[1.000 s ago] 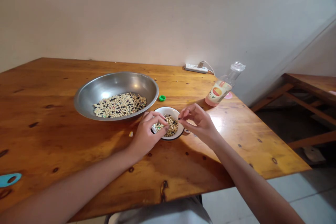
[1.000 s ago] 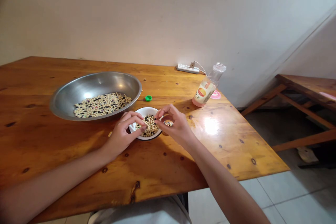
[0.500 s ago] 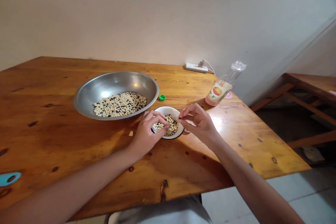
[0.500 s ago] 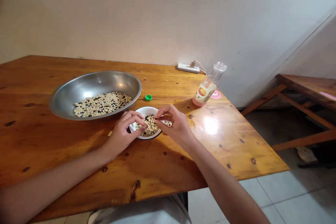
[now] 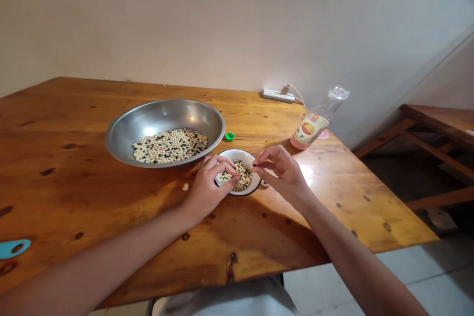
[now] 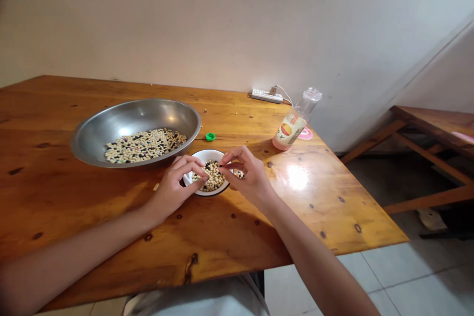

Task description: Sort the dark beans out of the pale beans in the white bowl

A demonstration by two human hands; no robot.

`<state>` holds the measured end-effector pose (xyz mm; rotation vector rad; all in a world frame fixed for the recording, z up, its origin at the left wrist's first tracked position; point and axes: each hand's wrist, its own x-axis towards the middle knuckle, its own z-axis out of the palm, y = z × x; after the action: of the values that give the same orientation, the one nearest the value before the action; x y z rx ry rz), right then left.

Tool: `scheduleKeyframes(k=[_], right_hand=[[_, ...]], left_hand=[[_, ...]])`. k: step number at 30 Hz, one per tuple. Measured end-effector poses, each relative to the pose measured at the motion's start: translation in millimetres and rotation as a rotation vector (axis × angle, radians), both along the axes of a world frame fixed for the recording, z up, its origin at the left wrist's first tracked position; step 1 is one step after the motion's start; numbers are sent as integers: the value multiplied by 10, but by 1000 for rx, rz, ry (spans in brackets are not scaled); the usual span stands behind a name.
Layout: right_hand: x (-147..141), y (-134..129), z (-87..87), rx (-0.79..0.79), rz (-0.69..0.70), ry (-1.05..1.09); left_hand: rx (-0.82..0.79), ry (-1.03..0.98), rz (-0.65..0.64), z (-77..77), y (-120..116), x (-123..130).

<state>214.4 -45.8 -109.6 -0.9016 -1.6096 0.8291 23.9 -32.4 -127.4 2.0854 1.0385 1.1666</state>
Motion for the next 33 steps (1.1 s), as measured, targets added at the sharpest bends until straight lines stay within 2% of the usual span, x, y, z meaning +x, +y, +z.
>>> scheduleKeyframes(k=[18, 23, 29, 33], right_hand=[[4, 9, -19, 21, -16, -66], [-10, -12, 22, 114, -80, -165], [-15, -55, 80, 388, -112, -398], [38, -80, 116, 362, -125, -409]], left_hand=[[-9, -21, -11, 4, -4, -1], [-7, -20, -16, 6, 1, -7], [8, -6, -24, -4, 3, -10], [2, 6, -21, -3, 3, -16]])
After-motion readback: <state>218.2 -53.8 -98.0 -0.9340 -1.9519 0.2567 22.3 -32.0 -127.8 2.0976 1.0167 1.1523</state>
